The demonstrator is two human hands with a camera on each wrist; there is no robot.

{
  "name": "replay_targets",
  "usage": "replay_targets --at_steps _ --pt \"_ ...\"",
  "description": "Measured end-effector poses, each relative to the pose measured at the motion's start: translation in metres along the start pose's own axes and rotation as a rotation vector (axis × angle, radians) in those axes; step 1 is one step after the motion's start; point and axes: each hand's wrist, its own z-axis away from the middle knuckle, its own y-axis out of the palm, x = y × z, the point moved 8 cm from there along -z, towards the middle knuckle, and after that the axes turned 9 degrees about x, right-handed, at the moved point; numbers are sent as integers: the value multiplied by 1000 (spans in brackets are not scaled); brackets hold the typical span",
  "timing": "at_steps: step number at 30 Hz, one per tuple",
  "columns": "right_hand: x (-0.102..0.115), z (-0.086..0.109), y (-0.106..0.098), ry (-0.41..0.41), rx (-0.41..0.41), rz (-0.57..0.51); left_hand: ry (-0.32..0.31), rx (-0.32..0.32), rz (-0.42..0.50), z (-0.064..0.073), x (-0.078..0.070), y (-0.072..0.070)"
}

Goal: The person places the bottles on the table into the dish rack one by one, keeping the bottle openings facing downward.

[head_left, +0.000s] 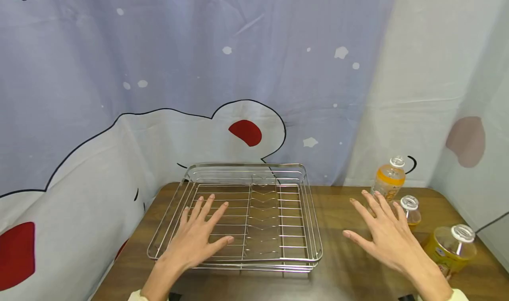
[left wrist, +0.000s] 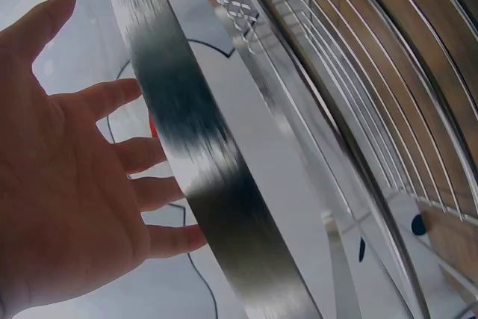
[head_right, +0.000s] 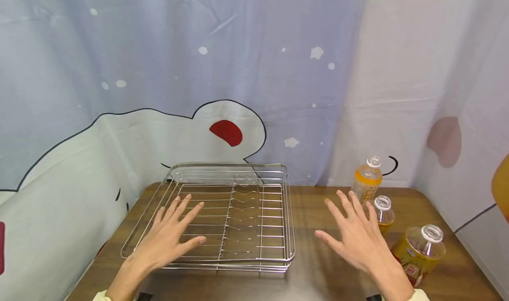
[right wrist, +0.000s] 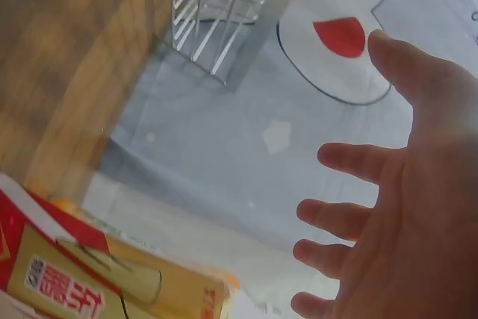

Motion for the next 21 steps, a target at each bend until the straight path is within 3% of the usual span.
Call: replay_targets --at_steps 11,21 --pt "-27 14 -36 73 -42 44 -52 -6 53 11 26 -12" --pt "-65 49 -72 219 -101 74 -104 -1 79 25 54 -14"
